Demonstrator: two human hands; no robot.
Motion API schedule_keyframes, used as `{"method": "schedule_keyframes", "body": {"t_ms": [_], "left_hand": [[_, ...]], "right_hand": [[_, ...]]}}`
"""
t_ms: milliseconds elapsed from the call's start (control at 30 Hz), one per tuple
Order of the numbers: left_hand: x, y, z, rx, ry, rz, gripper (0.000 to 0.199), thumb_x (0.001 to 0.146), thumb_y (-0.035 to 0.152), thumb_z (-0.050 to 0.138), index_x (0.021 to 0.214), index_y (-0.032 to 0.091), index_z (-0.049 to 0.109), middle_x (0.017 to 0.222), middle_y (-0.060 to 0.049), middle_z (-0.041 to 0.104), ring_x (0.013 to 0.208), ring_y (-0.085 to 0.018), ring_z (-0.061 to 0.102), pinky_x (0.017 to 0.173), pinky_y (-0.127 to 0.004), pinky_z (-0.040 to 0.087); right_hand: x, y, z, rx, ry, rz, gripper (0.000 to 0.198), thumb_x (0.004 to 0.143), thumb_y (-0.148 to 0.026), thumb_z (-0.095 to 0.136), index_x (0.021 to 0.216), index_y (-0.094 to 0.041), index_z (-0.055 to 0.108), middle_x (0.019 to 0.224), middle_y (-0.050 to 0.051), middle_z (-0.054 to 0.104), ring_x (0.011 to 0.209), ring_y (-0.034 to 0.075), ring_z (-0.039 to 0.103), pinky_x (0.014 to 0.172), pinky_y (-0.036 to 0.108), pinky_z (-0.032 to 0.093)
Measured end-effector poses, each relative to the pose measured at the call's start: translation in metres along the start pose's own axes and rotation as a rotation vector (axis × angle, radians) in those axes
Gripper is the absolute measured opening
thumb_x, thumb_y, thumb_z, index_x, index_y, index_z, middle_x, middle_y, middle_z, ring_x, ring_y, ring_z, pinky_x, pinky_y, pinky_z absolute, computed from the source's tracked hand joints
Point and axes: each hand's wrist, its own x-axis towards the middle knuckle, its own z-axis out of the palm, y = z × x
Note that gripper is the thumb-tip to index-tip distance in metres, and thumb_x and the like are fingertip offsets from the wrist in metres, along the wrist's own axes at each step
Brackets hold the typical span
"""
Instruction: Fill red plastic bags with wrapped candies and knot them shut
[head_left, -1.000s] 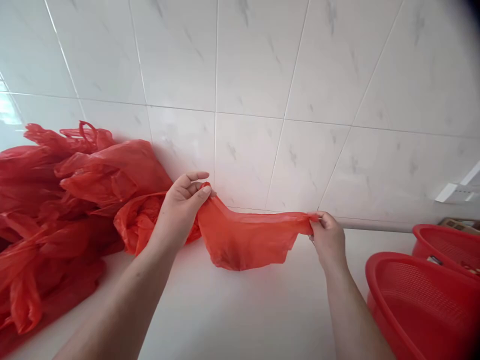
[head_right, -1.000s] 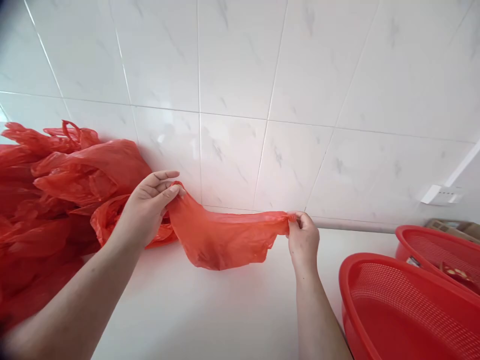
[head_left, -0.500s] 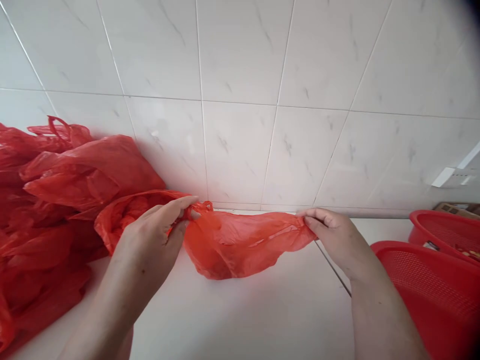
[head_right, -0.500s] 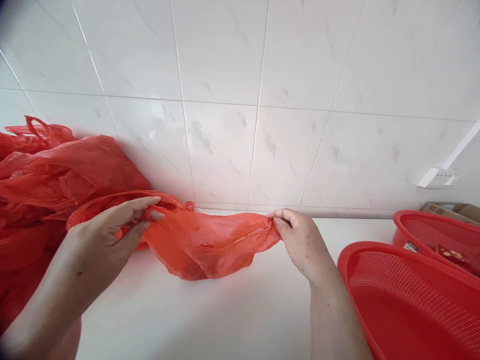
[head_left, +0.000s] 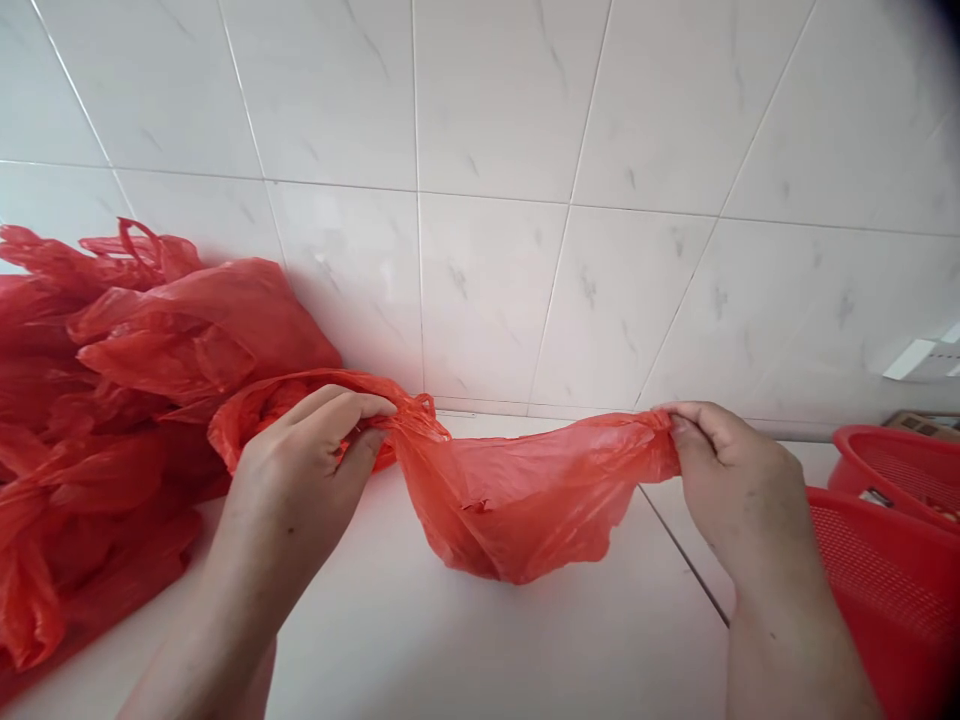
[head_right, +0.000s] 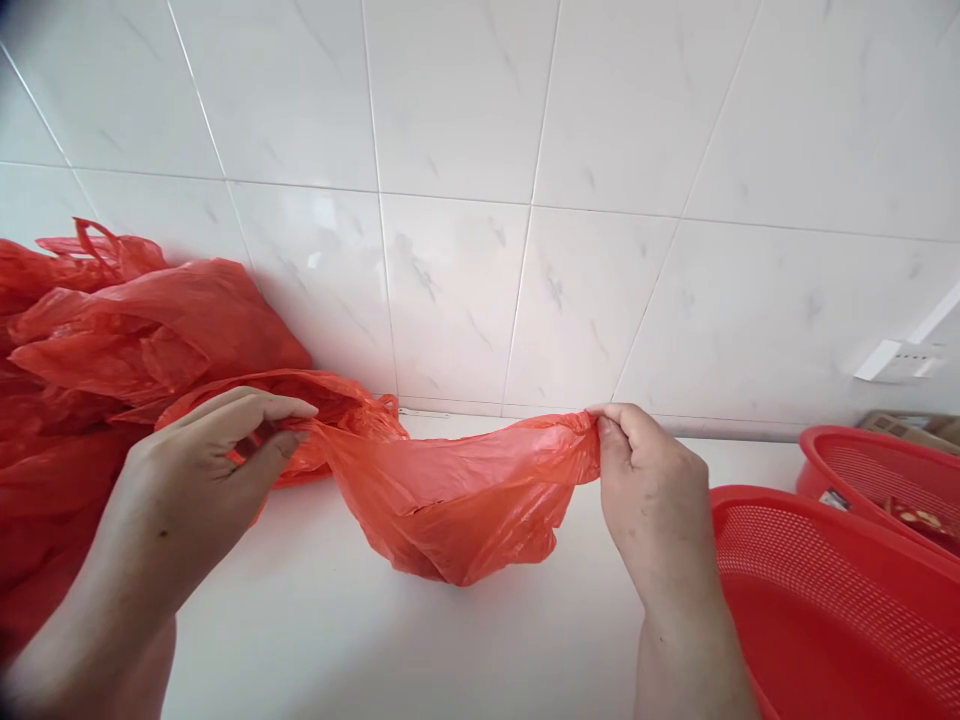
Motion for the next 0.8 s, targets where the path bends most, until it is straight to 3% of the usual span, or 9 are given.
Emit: {"method": "schedule_keyframes", "body": {"t_ms": [133,300,433,533,633,733,800], "left_hand": [[-0.001,0.004,-0.002,-0.004,0.049,-0.014,0.012,0.079,0.017,0.054,0.084,0.026,0.061,0.084,0.003,0.064,0.072,-0.014,0.058,0.065,-0.026,0.043],[-0.002,0.003,-0.001,0.007,0.032,-0.075,0.005,0.078,0.022,0.059,0.081,0.026,0.060,0.079,0.003,0.064,0.064,-0.013,0.056,0.060,-0.026,0.042],[-0.001,0.002,0.001,-0.008,0.030,-0.099,0.006,0.077,0.022,0.059,0.081,0.026,0.060,0.079,0.003,0.064,0.063,-0.014,0.056,0.060,-0.027,0.042],[0.000,0.001,0.001,-0.015,0.031,-0.103,0.008,0.077,0.020,0.058,0.081,0.027,0.060,0.077,0.004,0.064,0.064,-0.014,0.056,0.061,-0.027,0.042],[-0.001,0.002,0.000,-0.005,0.028,-0.106,0.010,0.077,0.019,0.057,0.082,0.028,0.059,0.077,0.005,0.063,0.064,-0.013,0.056,0.061,-0.027,0.042],[-0.001,0.002,0.000,-0.005,0.032,-0.108,0.010,0.076,0.019,0.059,0.082,0.027,0.061,0.077,0.005,0.064,0.064,-0.013,0.056,0.061,-0.026,0.042],[-0.001,0.001,0.001,-0.015,0.031,-0.114,0.010,0.076,0.019,0.060,0.082,0.027,0.062,0.078,0.005,0.064,0.064,-0.012,0.056,0.062,-0.026,0.043]], "right_hand": [[0.002,-0.003,0.007,0.154,-0.005,0.002,0.025,0.087,-0.037,0.044,0.089,-0.025,0.065,0.088,0.003,0.067,0.079,0.019,0.059,0.065,0.029,0.043],[0.003,-0.004,0.008,0.236,-0.273,0.100,0.029,0.078,-0.048,0.058,0.089,-0.023,0.066,0.077,0.002,0.064,0.068,0.018,0.057,0.057,0.028,0.041],[-0.002,-0.005,0.008,0.147,-0.444,0.024,0.037,0.071,-0.038,0.066,0.106,-0.030,0.062,0.087,-0.001,0.065,0.073,0.018,0.060,0.059,0.027,0.043],[-0.002,-0.003,0.012,-0.078,-0.422,-0.028,0.038,0.073,-0.027,0.057,0.111,-0.033,0.057,0.095,-0.001,0.066,0.073,0.018,0.061,0.057,0.027,0.041],[0.001,0.003,0.016,-0.253,-0.358,-0.018,0.026,0.077,-0.021,0.045,0.096,-0.030,0.061,0.090,-0.002,0.066,0.071,0.018,0.059,0.054,0.028,0.038],[0.004,0.009,0.018,-0.295,-0.257,-0.009,0.022,0.080,-0.022,0.044,0.084,-0.029,0.064,0.092,-0.003,0.066,0.077,0.019,0.060,0.055,0.030,0.039],[0.003,0.008,0.017,-0.221,-0.101,-0.043,0.019,0.080,-0.025,0.048,0.083,-0.030,0.066,0.104,-0.004,0.065,0.084,0.019,0.060,0.060,0.031,0.041]]}}
